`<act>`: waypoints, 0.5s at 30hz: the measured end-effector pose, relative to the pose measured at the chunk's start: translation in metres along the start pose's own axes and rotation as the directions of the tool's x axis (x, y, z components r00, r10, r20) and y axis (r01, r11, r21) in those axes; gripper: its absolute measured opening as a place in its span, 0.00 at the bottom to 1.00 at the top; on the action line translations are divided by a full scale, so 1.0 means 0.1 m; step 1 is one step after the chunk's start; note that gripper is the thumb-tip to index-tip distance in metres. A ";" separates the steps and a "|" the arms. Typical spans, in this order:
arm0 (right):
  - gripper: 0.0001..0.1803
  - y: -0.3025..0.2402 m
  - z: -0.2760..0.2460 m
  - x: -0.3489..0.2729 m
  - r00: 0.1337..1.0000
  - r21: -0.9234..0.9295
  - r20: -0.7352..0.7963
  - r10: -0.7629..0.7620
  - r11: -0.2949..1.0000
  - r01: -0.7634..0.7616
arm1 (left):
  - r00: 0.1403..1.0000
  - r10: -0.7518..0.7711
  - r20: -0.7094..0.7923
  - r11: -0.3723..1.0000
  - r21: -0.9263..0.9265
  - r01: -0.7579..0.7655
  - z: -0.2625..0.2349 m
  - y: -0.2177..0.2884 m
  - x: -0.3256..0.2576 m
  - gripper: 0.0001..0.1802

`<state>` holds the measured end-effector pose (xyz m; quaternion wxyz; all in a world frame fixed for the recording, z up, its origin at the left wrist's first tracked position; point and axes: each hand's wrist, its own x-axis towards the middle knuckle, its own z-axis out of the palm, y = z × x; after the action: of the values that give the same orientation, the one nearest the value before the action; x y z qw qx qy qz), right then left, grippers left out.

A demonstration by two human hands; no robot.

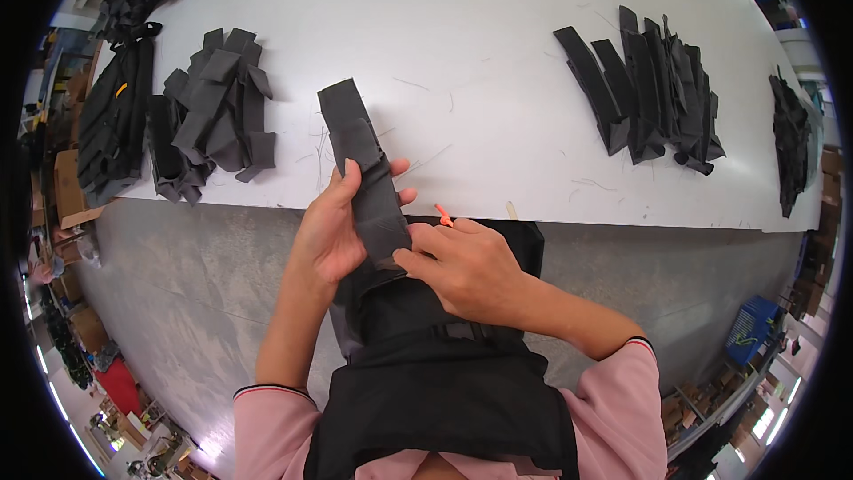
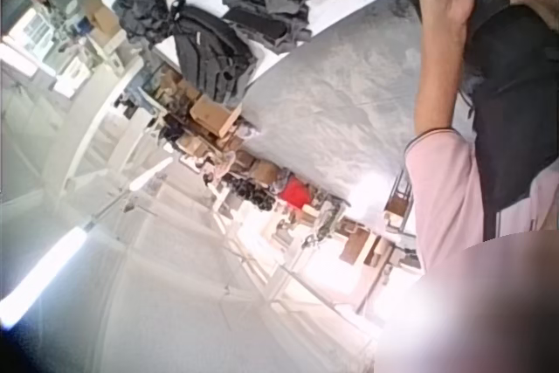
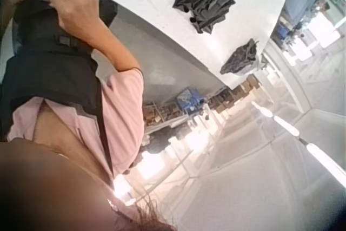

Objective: The person is using a pair of small snips or scissors to trim loose threads and excess material from black fabric components on a factory workbench.

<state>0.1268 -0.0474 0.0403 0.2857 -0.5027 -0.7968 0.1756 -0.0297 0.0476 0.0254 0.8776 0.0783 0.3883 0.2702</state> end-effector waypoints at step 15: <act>0.17 -0.14 -0.05 0.00 0.989 -0.301 0.082 -0.125 0.943 0.145 | 0.997 0.007 -0.076 0.995 0.101 0.001 0.03 0.01 0.04 0.16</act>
<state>0.1197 -0.0540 0.0519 0.1909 -0.4794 -0.8554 0.0453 -0.0253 0.0510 0.0250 0.8566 0.1128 0.4345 0.2544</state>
